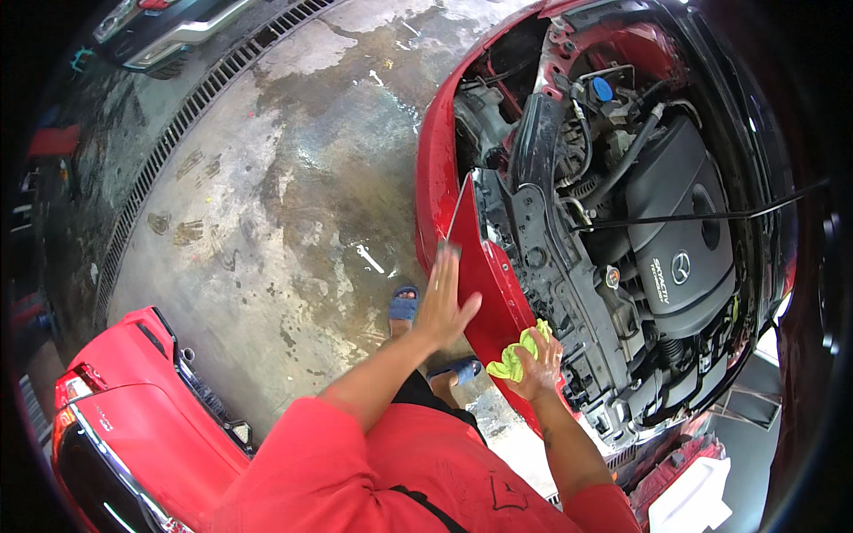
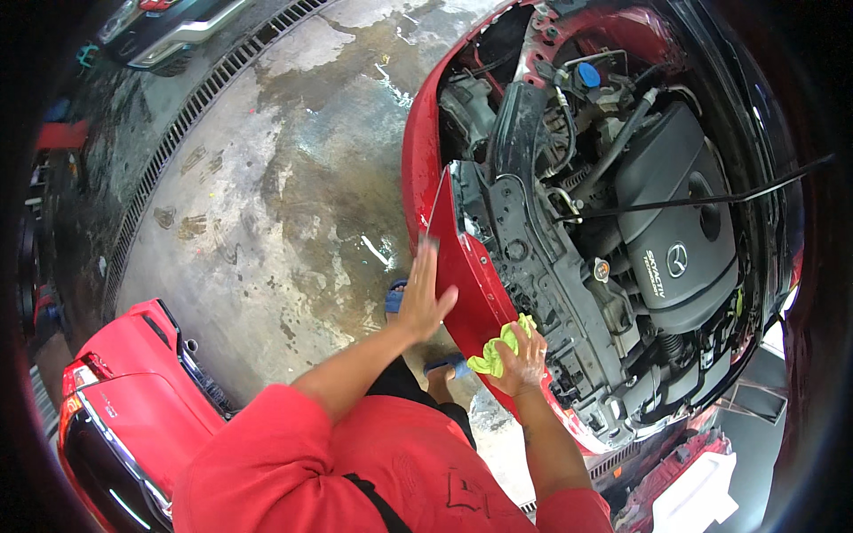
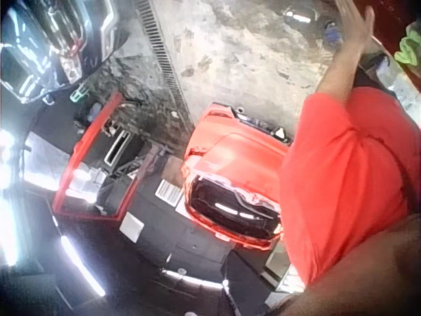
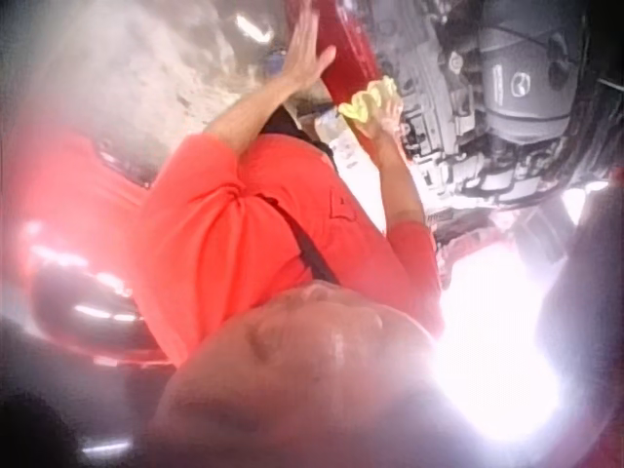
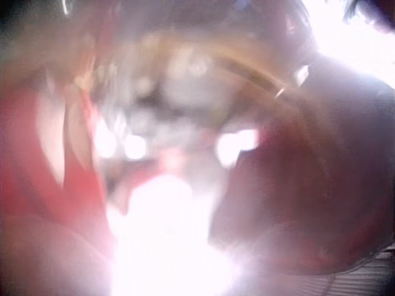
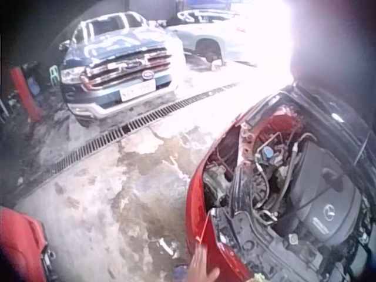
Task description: The person scrubs the front bumper of a red car with a sponge and a yellow cloth, dipping the sponge into a bucket of water. They wipe the bumper surface and edges, then rinse the cloth in the bucket before continuing to scrub the bumper.
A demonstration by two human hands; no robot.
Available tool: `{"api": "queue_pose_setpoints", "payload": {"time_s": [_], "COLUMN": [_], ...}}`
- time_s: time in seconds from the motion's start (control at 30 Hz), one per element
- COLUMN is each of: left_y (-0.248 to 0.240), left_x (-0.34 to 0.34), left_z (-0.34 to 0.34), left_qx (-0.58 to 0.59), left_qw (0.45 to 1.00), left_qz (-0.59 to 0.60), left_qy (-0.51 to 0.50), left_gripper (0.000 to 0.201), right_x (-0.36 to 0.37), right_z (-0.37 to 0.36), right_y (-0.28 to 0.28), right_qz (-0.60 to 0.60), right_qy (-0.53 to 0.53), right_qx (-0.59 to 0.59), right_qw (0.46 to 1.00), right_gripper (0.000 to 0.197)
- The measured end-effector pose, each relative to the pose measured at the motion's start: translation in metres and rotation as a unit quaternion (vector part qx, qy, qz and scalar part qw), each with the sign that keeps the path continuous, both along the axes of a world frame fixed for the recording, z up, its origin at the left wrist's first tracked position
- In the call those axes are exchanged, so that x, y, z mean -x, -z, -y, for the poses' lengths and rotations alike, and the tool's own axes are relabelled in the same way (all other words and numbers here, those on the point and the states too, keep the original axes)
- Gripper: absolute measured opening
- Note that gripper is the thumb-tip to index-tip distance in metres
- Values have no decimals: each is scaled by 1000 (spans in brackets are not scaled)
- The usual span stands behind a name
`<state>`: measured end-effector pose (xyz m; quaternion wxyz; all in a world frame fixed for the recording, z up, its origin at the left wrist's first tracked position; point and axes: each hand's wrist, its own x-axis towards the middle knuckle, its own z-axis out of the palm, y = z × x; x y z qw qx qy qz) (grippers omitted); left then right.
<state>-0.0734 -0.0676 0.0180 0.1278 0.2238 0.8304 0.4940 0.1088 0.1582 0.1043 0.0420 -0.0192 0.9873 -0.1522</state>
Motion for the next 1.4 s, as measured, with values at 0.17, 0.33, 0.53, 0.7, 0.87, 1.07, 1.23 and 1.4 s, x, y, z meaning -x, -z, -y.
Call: {"api": "queue_pose_setpoints", "payload": {"time_s": [0.17, 0.33, 0.53, 0.7, 0.87, 1.07, 1.23, 1.4], "left_y": [2, -15, -10, -7, -19, -89, -74, -135], "left_x": [21, -47, -32, -85, -108, -152, -203, -239], "left_z": [-5, 7, -20, -24, -17, 73, 142, 162], "left_qx": [30, 80, 86, 75, 131, 112, 144, -76], "left_qw": [999, 994, 989, 971, 976, 935, 875, 837], "left_qz": [-25, 66, 66, 100, 92, 218, 210, 352], "left_qy": [-6, -36, -97, -204, -151, -256, -411, -413], "left_gripper": [99, 99, 82, 72, 81, 76, 63, 45], "right_x": [0, -3, -11, -6, -4, -6, -18, -38], "right_z": [3, 3, -4, 5, 6, 29, 10, 43], "right_y": [5, 3, 12, 6, -2, -12, -23, -72], "right_qz": [-23, 71, 31, 0, -15, -42, -169, -254], "right_qy": [1, -5, -7, -5, 3, -22, -74, -80], "right_qx": [-12, -53, -25, -10, -15, 3, 73, 338], "right_qw": [1000, 996, 999, 1000, 1000, 999, 980, 903], "right_gripper": [66, 64, 69, 68, 69, 69, 59, 42]}}
